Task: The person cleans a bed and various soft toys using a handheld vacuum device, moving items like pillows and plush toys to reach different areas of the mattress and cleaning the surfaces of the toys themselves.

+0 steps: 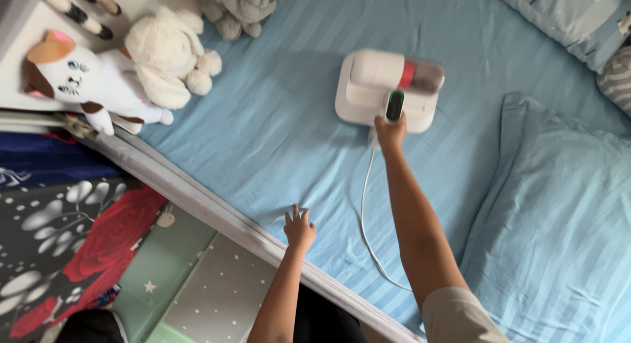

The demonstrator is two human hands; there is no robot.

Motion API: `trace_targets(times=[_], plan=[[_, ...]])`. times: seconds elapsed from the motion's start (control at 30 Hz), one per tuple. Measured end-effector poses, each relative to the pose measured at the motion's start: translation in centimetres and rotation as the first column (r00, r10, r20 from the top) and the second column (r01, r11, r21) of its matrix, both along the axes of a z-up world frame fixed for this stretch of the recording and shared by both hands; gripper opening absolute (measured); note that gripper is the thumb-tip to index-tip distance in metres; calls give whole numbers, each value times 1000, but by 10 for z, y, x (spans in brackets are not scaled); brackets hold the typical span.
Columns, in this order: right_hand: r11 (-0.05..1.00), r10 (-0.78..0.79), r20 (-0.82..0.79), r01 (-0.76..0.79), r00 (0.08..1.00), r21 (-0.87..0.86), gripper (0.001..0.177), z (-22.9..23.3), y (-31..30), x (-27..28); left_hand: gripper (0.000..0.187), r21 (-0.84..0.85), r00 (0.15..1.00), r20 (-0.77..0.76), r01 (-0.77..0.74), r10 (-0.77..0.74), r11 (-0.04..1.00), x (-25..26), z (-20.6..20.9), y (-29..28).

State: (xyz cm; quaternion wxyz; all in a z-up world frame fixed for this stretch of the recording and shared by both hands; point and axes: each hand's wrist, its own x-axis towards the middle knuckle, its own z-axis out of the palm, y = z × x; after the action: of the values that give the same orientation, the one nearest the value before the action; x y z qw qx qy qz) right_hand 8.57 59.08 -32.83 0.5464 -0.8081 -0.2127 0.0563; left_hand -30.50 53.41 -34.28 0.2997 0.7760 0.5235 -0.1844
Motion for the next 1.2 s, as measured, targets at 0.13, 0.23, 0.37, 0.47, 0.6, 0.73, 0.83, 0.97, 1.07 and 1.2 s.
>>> trace_targets(times=[0.13, 0.23, 0.37, 0.47, 0.6, 0.73, 0.83, 0.97, 1.07, 1.2], plan=[[987, -69, -420, 0, 905, -161, 42, 31, 25, 10, 58, 13, 998, -17, -54, 54, 998, 7, -11, -5], [995, 6, -356, -40, 934, -86, 43, 21, 9, -9, 54, 50, 995, 10, -99, 99, 994, 11, -11, -7], [961, 180, -116, -200, 977, -193, 59, -12, -67, -82, 43, 72, 961, 171, -230, 215, 971, -3, -7, -2], [861, 239, -54, -237, 970, -451, 85, -16, -138, -174, 36, -91, 796, 405, -454, 449, 886, -19, 4, 2], [868, 216, -278, -315, 936, -384, 61, 1, -207, -279, 33, 62, 596, 609, -694, 524, 717, -38, 30, 6], [932, 140, -410, -260, 901, -254, 41, 21, -197, -318, 33, 168, 560, 717, -717, 415, 677, -57, 49, 14], [920, 171, -139, -208, 975, -331, 27, 19, -158, -311, 30, 16, 496, 671, -753, 551, 658, -71, 48, 29], [944, 123, -117, -152, 985, -292, 25, 21, -65, -294, 29, 8, 529, 650, -722, 546, 692, -79, 38, 49], [948, 122, -58, -133, 991, -290, 37, 23, 23, -276, 31, 171, 588, 723, -661, 363, 731, -78, 24, 74], [973, 7, 41, 3, 999, -230, 38, 23, 147, -255, 31, 107, 619, 698, -588, 361, 802, -83, 29, 119]])
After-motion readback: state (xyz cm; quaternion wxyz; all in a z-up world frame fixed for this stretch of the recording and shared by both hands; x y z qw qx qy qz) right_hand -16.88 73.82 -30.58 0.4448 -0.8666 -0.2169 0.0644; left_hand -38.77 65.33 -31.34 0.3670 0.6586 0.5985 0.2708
